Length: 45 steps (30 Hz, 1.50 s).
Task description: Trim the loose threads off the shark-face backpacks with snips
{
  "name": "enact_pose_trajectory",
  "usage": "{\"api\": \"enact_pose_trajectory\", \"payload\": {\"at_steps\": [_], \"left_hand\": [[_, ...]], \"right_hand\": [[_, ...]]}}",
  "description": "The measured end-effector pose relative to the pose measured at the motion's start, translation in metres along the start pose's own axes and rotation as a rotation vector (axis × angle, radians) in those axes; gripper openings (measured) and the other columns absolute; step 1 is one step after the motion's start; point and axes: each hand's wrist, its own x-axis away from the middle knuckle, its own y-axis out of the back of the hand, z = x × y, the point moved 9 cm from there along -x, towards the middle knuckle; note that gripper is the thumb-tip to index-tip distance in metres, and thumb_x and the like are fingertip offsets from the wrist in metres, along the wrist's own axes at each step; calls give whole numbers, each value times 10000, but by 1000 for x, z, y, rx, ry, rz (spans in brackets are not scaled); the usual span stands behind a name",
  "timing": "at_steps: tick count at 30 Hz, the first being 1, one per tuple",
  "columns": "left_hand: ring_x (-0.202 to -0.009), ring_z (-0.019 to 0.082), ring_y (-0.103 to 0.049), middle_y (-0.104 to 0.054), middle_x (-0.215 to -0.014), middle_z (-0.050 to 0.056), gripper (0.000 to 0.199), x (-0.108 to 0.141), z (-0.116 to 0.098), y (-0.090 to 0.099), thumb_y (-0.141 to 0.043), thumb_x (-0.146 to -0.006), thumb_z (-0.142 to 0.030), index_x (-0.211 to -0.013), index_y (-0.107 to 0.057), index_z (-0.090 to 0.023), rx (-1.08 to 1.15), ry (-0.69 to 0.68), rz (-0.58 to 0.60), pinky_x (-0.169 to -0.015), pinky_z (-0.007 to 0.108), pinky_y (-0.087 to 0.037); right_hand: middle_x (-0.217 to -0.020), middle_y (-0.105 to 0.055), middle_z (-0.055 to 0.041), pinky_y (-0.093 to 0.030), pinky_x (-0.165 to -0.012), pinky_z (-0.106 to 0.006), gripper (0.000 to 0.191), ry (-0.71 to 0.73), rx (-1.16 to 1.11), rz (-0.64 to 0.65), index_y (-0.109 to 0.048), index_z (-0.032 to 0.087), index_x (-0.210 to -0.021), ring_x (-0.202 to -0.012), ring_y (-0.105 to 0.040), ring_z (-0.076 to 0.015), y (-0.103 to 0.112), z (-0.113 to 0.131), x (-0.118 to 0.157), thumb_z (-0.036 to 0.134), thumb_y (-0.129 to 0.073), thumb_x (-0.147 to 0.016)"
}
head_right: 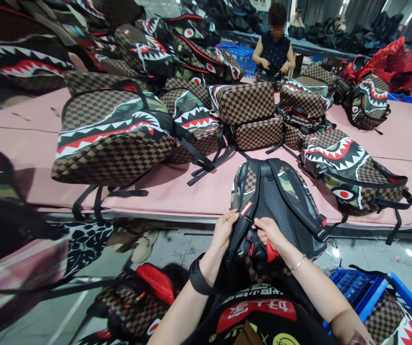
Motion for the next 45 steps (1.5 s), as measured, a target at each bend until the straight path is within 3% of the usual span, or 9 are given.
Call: {"api": "enact_pose_trajectory", "payload": {"at_steps": [5, 10, 19, 26, 37, 45], "left_hand": [[-716, 154, -548, -636, -886, 91, 224, 4, 0, -2, -716, -537, -315, -581, -618, -118, 36, 17, 1, -711, 289, -402], [-619, 130, -525, -619, -703, 35, 308, 6, 2, -6, -720, -537, -351, -715, -642, -113, 88, 42, 4, -642, 273, -397], [-608, 122, -539, -634, -689, 32, 325, 10, 7, -17, -745, -518, -360, -703, -650, -110, 157, 55, 20, -631, 256, -405], [-591, 127, -532, -630, -674, 31, 346, 13, 4, -20, -737, -523, -351, -756, -652, -110, 153, 48, 27, -612, 263, -404], [-736, 179, -588, -653, -741, 60, 315, 15, 5, -28, -713, -575, -352, -781, -663, -119, 118, -20, -13, -720, 302, -442], [-754, 179, -587, -654, -753, 63, 349, 17, 6, -28, -704, -591, -377, -815, -661, -113, 121, -31, -20, -751, 319, -441]], "right_hand": [[-358, -239, 146, -42, -337, -158, 477, -9, -17, 4, -492, 156, -690, -293, -140, 5, -5, -1, 1, 590, -667, -596], [-356, -223, 147, -41, -339, -160, 449, -43, -29, 29, -495, 152, -677, -291, -137, 4, -8, 0, -3, 566, -658, -618], [-350, -218, 153, -35, -336, -161, 482, -39, -26, -8, -483, 165, -693, -285, -131, 2, 1, 1, 8, 602, -657, -586], [-351, -259, 147, -56, -329, -160, 491, 43, -5, -54, -467, 171, -698, -284, -156, -1, 5, 3, 13, 615, -648, -594], [-378, -323, 110, -123, -325, -181, 450, 292, 151, -300, -431, 200, -656, -314, -230, -29, 25, 8, 37, 614, -607, -639], [-364, -250, 150, -58, -324, -159, 518, 91, -41, -76, -441, 187, -719, -293, -145, -5, 5, 9, 25, 643, -644, -579]]}}
